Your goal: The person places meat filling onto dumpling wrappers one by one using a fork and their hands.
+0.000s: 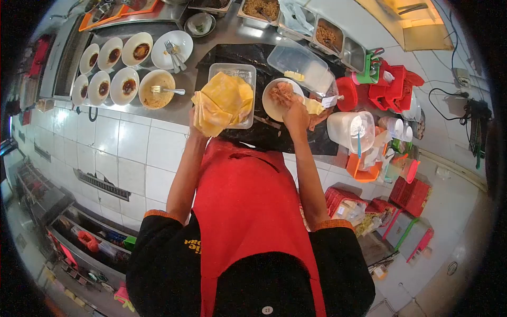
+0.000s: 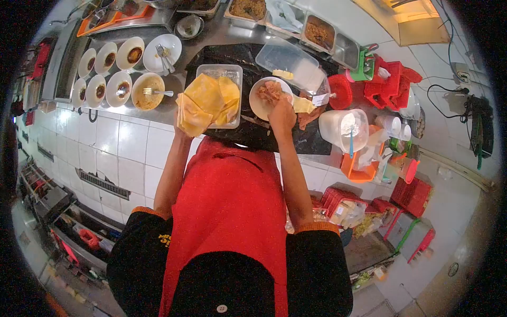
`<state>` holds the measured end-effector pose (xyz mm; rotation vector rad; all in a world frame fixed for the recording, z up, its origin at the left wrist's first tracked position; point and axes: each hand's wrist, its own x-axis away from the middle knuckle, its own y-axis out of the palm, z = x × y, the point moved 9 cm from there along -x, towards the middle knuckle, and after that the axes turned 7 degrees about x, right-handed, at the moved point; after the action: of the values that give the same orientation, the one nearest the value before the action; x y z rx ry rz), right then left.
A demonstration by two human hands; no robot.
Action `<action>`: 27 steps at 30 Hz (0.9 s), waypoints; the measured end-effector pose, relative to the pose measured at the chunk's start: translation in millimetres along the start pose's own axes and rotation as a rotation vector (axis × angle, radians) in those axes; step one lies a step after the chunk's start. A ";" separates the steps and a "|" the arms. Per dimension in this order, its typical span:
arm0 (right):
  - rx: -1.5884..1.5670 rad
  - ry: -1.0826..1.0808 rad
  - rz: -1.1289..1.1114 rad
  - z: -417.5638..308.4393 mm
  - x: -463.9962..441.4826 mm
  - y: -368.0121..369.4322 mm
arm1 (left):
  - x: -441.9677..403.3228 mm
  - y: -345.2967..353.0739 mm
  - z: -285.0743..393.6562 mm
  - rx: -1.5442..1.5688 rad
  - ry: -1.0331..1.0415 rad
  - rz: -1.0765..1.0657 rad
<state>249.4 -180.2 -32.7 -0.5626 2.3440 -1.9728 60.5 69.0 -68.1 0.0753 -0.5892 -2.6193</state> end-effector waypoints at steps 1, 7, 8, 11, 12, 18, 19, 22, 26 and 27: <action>-0.058 -0.005 0.078 0.4 1.0 -4.1 | -1.1 2.3 1.4 -0.072 0.019 -0.027; -0.019 0.037 0.064 0.9 1.3 -0.4 | -5.1 9.9 -25.4 0.798 -0.389 0.126; -0.019 0.039 0.064 1.7 0.9 2.5 | -3.8 9.7 -26.2 0.798 -0.391 0.125; 0.003 -0.024 0.012 0.7 -1.8 18.5 | -6.9 20.8 -20.3 0.996 -0.354 -0.035; -0.007 -0.027 0.023 0.8 -1.5 17.0 | -7.9 20.2 -22.8 1.009 -0.365 -0.024; -0.024 -0.043 -0.010 -5.9 4.6 0.0 | -6.6 26.5 -19.3 0.986 -0.310 -0.072; -0.032 -0.059 -0.036 -5.8 9.1 -2.3 | -4.8 26.3 -20.9 0.962 -0.337 -0.034; -0.364 -0.319 -0.133 1.3 19.2 -14.8 | -5.4 24.2 -38.3 0.886 -0.478 0.015; -0.765 -0.323 -0.302 -13.3 48.3 -59.7 | 3.3 56.5 -29.6 0.771 -0.600 0.042; -0.884 -0.318 -0.300 -21.0 56.8 -76.1 | 1.8 61.9 -29.3 0.768 -0.595 0.048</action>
<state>210.6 -186.8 56.1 -1.1928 2.9158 -0.6865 89.1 6.8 -68.7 -0.4857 -1.7372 -2.1935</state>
